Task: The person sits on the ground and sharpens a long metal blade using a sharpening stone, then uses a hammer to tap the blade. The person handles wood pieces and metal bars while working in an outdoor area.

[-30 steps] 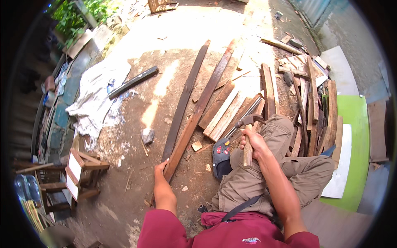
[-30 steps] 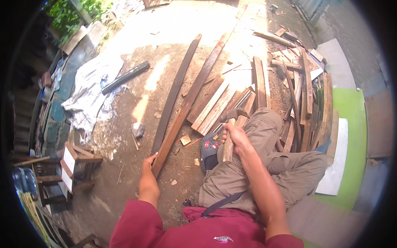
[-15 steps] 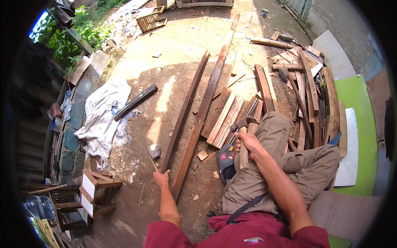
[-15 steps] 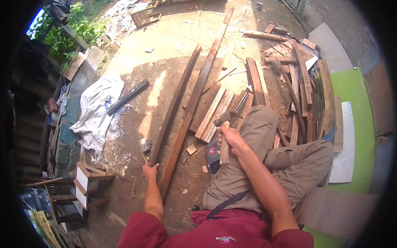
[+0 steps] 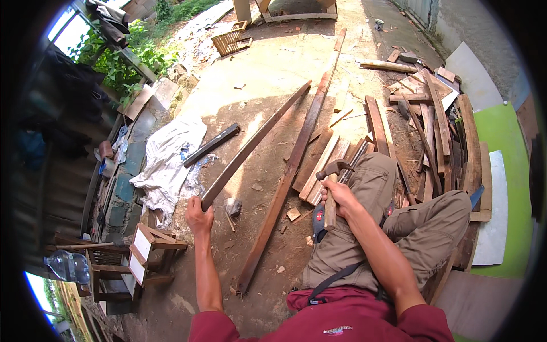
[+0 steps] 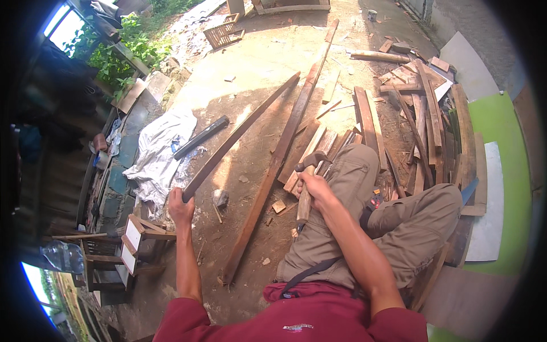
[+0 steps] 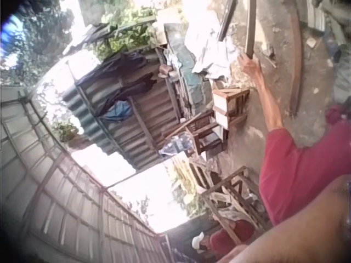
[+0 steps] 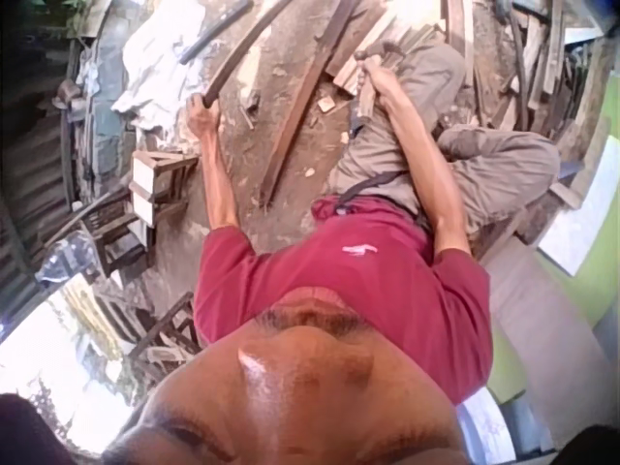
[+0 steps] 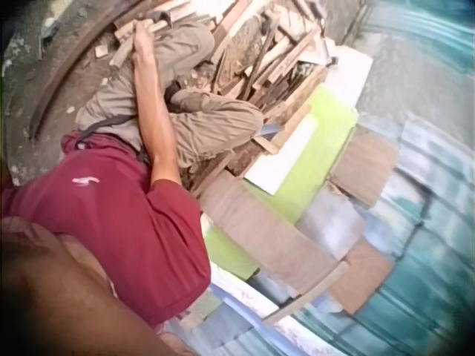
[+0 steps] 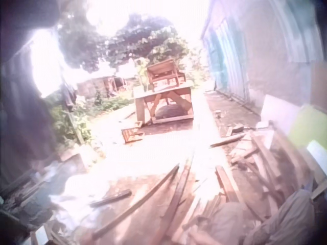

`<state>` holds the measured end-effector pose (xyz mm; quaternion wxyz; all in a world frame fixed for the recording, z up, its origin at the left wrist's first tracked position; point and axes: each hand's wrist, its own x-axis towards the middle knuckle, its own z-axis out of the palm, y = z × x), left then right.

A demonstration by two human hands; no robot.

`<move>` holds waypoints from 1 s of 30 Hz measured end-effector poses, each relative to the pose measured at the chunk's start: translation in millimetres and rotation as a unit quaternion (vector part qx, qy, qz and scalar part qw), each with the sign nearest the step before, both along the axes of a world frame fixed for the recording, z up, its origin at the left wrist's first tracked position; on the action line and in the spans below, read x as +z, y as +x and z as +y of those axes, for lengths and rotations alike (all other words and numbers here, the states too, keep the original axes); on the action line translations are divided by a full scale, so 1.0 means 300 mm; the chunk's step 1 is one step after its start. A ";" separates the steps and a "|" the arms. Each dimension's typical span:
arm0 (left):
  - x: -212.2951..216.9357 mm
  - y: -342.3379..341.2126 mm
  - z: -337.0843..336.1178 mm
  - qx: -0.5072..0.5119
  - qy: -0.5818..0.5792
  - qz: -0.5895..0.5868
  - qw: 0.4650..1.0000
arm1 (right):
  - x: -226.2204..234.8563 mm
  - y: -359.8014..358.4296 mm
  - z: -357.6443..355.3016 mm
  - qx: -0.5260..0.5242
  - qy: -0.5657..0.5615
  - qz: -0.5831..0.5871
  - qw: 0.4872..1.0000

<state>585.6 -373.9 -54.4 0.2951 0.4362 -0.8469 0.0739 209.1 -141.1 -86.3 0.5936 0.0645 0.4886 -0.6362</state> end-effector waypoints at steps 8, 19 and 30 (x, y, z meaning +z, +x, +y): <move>0.489 -0.367 0.137 -0.189 -0.145 -0.111 0.965 | 0.115 0.023 -0.048 -0.005 -0.069 -0.096 0.993; 0.675 -0.784 0.489 -0.342 -0.173 -0.219 0.898 | 0.217 0.002 -0.268 -0.008 -0.123 -0.187 0.975; 0.724 -0.837 0.581 -0.351 -0.122 -0.261 0.891 | 0.356 -0.067 -0.246 -0.031 -0.170 -0.216 0.961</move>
